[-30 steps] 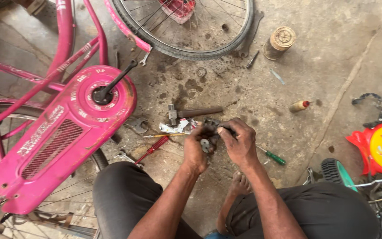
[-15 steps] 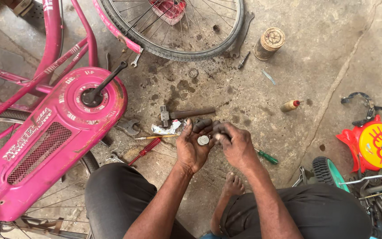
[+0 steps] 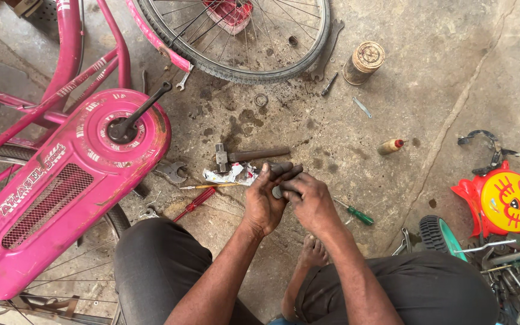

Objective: The person is repairing a pink bicycle by tightening a bolt on the chain guard using a screwdriver and hammer. They repeatedly adjust the bolt and use tools to secure it in place.

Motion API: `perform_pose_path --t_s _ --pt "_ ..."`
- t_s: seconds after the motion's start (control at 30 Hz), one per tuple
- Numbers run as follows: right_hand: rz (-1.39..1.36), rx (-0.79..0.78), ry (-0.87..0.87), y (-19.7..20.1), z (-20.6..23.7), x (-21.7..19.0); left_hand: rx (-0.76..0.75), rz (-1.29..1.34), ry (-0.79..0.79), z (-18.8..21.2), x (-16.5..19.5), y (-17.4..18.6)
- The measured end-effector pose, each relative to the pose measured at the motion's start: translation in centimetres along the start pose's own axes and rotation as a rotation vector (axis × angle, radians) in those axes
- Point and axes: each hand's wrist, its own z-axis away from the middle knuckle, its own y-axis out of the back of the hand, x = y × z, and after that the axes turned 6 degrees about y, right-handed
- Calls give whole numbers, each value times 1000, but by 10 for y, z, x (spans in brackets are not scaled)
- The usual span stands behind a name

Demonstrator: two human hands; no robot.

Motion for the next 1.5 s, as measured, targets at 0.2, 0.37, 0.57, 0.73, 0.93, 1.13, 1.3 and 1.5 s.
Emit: perform_pose_path --t_s 0.2,0.37,0.57,0.73,0.93,1.13,1.3,1.5 --pt "189 -33 2 -15 0 11 14 -187 -19 -1 -16 7" --pt "-17 -120 -102 -2 -3 12 25 -142 -26 0 -22 11" --pt "-36 -186 -244 7 -6 -9 -2 -5 5 8 -22 14" --pt "-64 -189 -149 3 0 -23 -11 59 7 18 -16 22" --pt "-45 -173 -57 -10 3 -32 -42 18 -53 29 -6 27" --pt "-80 -198 -90 -16 2 -41 20 -20 -28 42 3 27" --pt "-54 -210 -102 -16 2 -54 -25 62 -98 46 10 27" --pt "-67 -283 -174 -9 -10 -75 -14 152 -123 43 19 33"
